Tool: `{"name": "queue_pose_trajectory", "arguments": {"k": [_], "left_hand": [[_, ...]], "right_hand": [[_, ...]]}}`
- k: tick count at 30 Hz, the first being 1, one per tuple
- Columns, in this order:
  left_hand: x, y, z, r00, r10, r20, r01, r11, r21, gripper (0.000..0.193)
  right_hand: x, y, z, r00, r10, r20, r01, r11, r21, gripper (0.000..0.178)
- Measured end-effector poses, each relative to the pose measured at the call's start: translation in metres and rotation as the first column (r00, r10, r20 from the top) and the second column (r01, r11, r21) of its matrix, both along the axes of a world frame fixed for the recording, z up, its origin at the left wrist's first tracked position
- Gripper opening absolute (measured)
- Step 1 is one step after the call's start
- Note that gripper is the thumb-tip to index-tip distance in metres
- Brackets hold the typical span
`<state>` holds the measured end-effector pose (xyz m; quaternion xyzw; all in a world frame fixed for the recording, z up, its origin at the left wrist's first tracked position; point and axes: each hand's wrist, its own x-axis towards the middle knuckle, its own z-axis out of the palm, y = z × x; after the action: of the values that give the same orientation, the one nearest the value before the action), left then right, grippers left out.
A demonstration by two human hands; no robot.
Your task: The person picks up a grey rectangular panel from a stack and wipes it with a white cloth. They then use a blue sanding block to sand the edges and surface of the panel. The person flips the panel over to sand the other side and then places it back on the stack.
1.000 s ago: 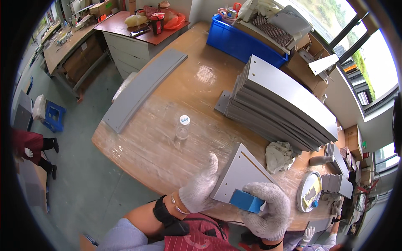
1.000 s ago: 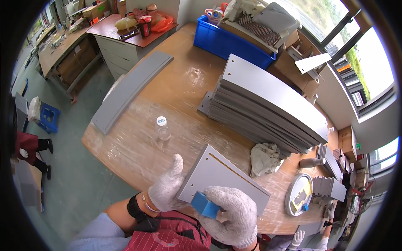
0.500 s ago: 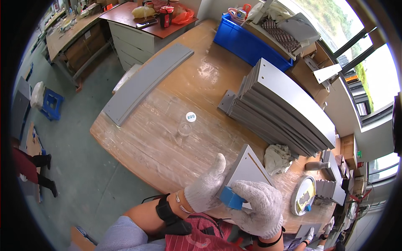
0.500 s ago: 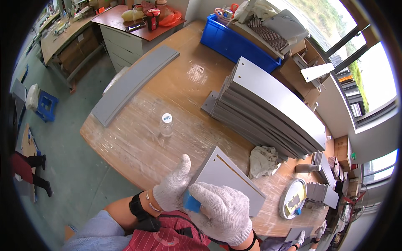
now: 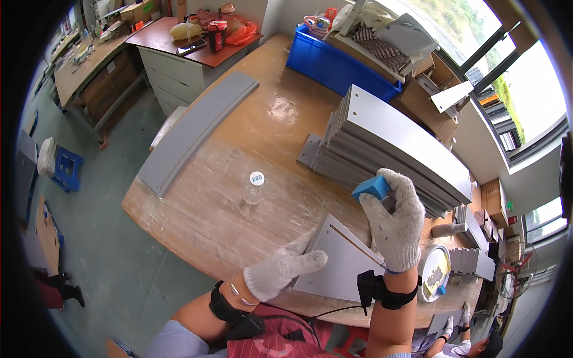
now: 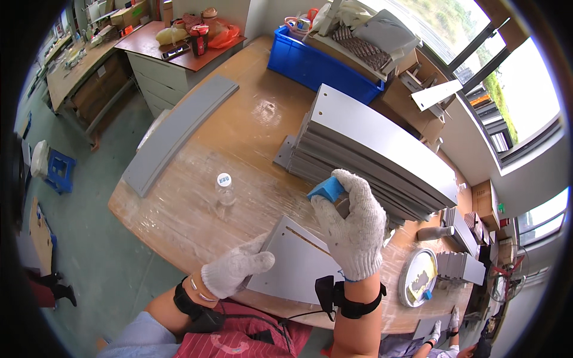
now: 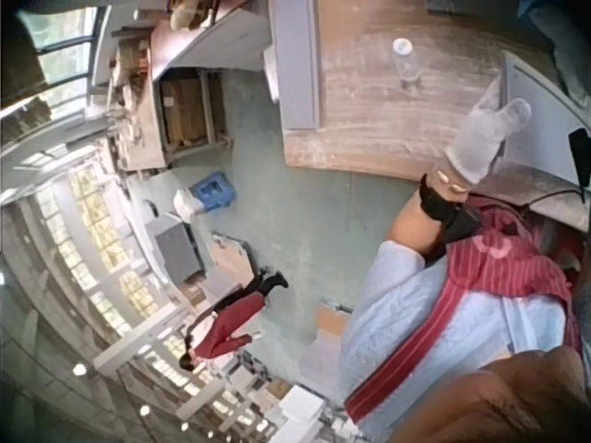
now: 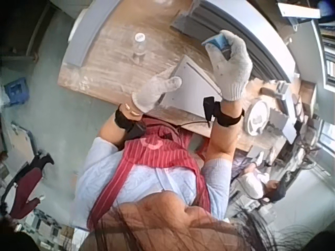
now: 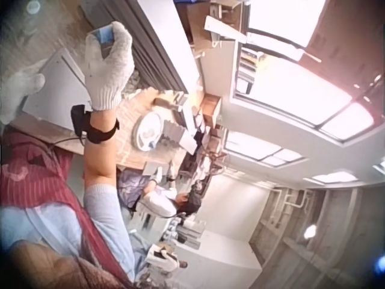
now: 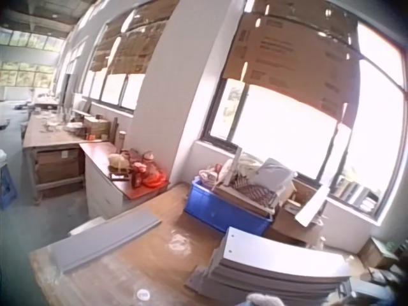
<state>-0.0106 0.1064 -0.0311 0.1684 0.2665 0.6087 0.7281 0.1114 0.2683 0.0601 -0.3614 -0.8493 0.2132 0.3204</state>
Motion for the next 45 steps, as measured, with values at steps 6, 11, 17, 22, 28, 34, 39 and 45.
{"name": "queue_pose_trajectory", "arguments": {"k": [6, 11, 17, 22, 28, 34, 39, 45], "left_hand": [[-0.021, -0.002, 0.001, 0.967, -0.077, -0.242, 0.068, 0.997, -0.045, 0.074], [-0.021, -0.007, -0.003, 0.955, -0.141, -0.262, 0.131, 0.990, -0.058, 0.073], [-0.015, -0.012, -0.002, 0.959, -0.129, -0.253, 0.112, 0.990, -0.080, 0.071], [-0.014, -0.015, 0.003, 0.952, -0.115, -0.283, 0.098, 0.992, -0.075, 0.070], [-0.013, -0.018, 0.005, 0.951, -0.128, -0.283, 0.096, 0.987, -0.125, 0.067], [-0.013, -0.023, -0.005, 0.950, -0.117, -0.290, 0.092, 0.991, -0.098, 0.066], [-0.012, -0.025, -0.005, 0.913, -0.159, -0.376, 0.140, 0.987, -0.078, 0.057], [-0.012, -0.029, 0.008, 0.866, -0.148, -0.477, 0.177, 0.984, 0.015, 0.053]], "right_hand": [[0.029, -0.027, -0.007, 0.933, -0.160, -0.322, -0.006, 0.888, -0.459, 0.039], [0.031, -0.057, -0.021, 0.953, -0.130, -0.273, 0.030, 0.939, -0.341, 0.048], [0.024, -0.069, -0.029, 0.977, 0.010, -0.214, -0.047, 0.985, -0.167, 0.048], [0.022, -0.072, -0.020, 0.995, -0.008, -0.095, -0.006, 0.989, -0.146, 0.047], [0.026, -0.081, -0.031, 0.965, -0.069, -0.252, 0.020, 0.981, -0.192, 0.044], [0.045, -0.088, -0.050, 0.951, -0.203, -0.232, 0.127, 0.944, -0.304, 0.045], [0.061, -0.086, -0.033, 0.926, -0.159, -0.342, 0.020, 0.925, -0.378, 0.049], [0.044, -0.074, 0.029, 0.964, 0.260, 0.062, -0.241, 0.946, -0.217, 0.054]]}}
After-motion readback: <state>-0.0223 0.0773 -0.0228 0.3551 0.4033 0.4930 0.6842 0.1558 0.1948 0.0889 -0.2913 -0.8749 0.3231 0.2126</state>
